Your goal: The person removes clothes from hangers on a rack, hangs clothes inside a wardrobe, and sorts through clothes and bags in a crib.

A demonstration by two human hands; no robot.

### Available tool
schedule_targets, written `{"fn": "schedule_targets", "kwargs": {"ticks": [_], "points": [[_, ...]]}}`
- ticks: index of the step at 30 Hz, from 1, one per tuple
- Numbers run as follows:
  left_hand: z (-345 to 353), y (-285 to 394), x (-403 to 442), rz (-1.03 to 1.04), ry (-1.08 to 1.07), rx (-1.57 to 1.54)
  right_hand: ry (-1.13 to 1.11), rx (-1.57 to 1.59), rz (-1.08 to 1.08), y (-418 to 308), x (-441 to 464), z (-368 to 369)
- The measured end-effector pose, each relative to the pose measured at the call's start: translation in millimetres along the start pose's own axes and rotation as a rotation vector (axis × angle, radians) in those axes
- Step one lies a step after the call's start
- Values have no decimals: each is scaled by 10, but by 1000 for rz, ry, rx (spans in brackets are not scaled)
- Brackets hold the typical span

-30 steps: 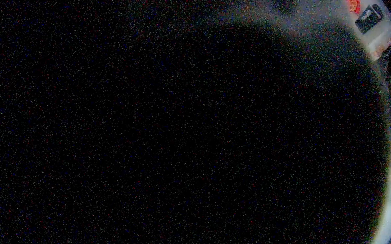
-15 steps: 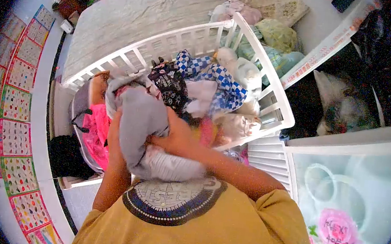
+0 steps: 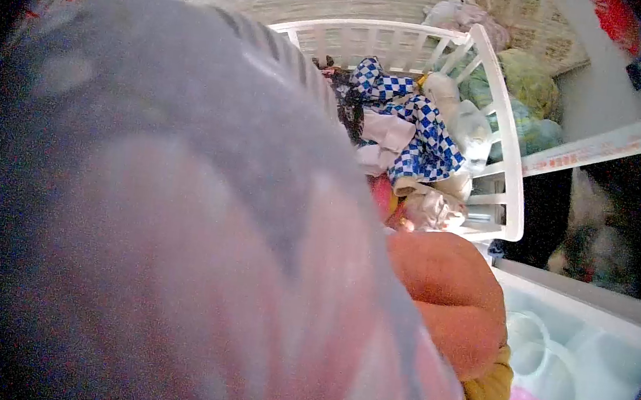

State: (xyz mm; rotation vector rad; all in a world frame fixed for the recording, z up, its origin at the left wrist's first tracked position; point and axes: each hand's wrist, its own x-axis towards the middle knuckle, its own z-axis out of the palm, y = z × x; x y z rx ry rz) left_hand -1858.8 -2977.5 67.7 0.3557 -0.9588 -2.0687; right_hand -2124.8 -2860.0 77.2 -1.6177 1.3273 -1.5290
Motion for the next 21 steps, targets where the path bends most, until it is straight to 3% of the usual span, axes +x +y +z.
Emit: {"fn": "schedule_targets", "kwargs": {"ticks": [7, 10, 13, 16, 19, 21], "points": [[-287, 283, 456, 165, 117, 319, 253, 102, 197, 596, -51, -395], [-941, 229, 766, 97, 142, 735, 303, 96, 279, 887, -59, -558], [-2120, -437, 697, -114, 124, 1286, 281, 78, 340, 1089, -51, -600], [-2465, -1024, 557, -295, 382, 1646, 164, 33, 403, 1200, -7, -492], [-2570, -1265, 613, -418, 476, 1566, -99, -88, 489, 1410, 68, -138], [-2351, -1300, 671, -353, 438, 1557, -299, -201, 532, 1692, 79, 160]]}}
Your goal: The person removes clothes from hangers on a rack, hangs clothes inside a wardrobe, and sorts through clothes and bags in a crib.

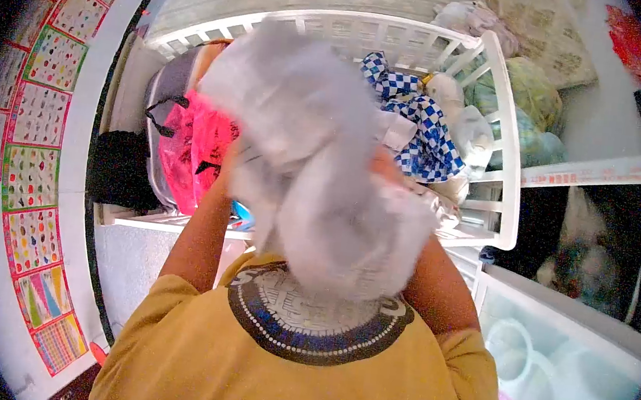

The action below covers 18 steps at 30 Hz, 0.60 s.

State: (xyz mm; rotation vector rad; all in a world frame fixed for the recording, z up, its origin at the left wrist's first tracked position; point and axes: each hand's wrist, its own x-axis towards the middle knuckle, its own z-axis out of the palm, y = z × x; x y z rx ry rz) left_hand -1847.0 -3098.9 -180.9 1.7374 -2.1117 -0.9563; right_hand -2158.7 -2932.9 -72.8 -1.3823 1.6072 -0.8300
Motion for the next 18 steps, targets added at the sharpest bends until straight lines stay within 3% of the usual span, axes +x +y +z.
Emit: {"fn": "schedule_targets", "kwargs": {"ticks": [4, 9, 10, 12, 13, 15, 18], "points": [[-16, 94, -73, 1, -23, -232, -213, -235, 73, 522, 425, 665], [-20, 147, -275, -109, -76, -578, -253, -317, 130, 808, 538, 978], [78, 190, -351, -108, -86, -539, -241, -318, 141, 815, 531, 998], [242, 313, -461, 19, -50, -130, -213, -323, 165, 845, 533, 1061], [380, 239, -555, 241, -26, -80, -198, -327, 179, 862, 546, 1121], [613, 198, -697, 390, 75, 51, -164, -349, 214, 902, 612, 1256], [574, 264, -789, 219, 13, -139, -121, -393, 309, 959, 642, 1494]]}}
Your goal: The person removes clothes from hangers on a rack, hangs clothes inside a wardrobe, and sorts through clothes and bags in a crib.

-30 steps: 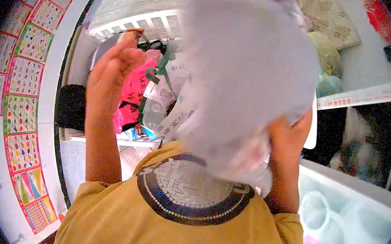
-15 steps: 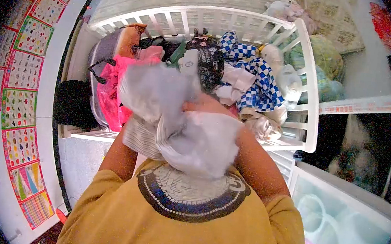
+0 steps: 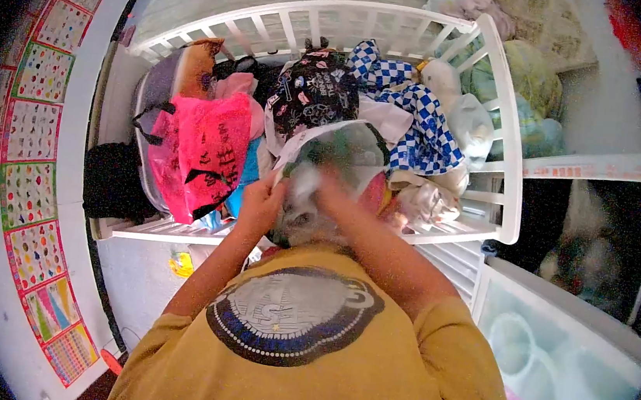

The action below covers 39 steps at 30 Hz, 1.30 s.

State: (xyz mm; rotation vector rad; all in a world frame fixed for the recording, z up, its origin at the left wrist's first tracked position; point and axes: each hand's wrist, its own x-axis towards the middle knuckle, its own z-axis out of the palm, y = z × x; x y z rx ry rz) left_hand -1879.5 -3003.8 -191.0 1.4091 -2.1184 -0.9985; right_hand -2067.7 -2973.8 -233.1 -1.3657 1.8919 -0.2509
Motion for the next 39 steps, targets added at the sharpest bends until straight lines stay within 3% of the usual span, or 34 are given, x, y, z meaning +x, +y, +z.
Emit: {"fn": "schedule_targets", "kwargs": {"ticks": [3, 5, 7, 8, 9, 10, 11, 12, 14, 16, 17, 19, 22, 23, 26, 30, 32, 33, 34, 36, 38, 39], "points": [[-106, 62, -33, -88, -14, -85, -39, -97, 46, 43, -9, 165], [-240, -95, -48, -150, 13, -123, -165, -267, -183, 104, 93, 307], [-445, -490, -126, -337, 149, -361, -424, -179, -518, 97, 261, 364], [-602, -713, -200, -420, 244, -466, -558, 44, -555, -160, 130, -11], [-908, -746, -215, -536, 235, 122, -692, 267, -584, -553, -107, -608], [-979, -1437, -384, -552, 354, -127, -811, 627, -535, -761, -314, -1032], [-1176, -1475, -437, -664, 433, -339, -916, 992, -467, -813, -448, -1310], [-1336, -1557, -588, -547, 440, -441, -803, 1033, -415, -745, -392, -1426], [-1358, -1980, -792, -538, 652, -443, -573, 1108, -315, -585, -53, -1665], [-1401, -1836, -829, -717, 599, -412, -167, 996, -124, 79, 859, -1206], [-1394, -1772, -834, -807, 571, -398, 9, 970, 45, 742, 1441, -775], [-1340, -1750, -876, -824, 532, -310, 108, 487, 370, 1274, 1950, -498], [-1273, -1650, -893, -928, 473, -126, 542, 365, 284, 1780, 2422, 254], [-1248, -1575, -903, -916, 459, -130, 424, 571, 316, 1661, 2418, 248], [-1199, -1481, -914, -882, 443, -222, 20, 780, 265, 1330, 2401, 108], [-1186, -1269, -806, -818, 413, -252, -54, 1475, 83, 727, 2170, -366], [-1188, -1244, -746, -772, 413, -284, -135, 1459, -107, 400, 1770, -1043], [-1218, -1210, -704, -781, 400, -224, 18, 1421, -200, 214, 1499, -1319], [-1246, -1166, -643, -790, 385, -165, -96, 1614, -189, 142, 1286, -1696], [-1237, -1156, -624, -805, 374, -95, -58, 1564, -495, 189, 753, -2343], [-1205, -1366, -654, -812, 383, -74, 62, 1723, -754, 230, 278, -2767], [-1180, -1615, -719, -769, 363, 51, 67, 1717, -757, 219, 222, -2792]]}}
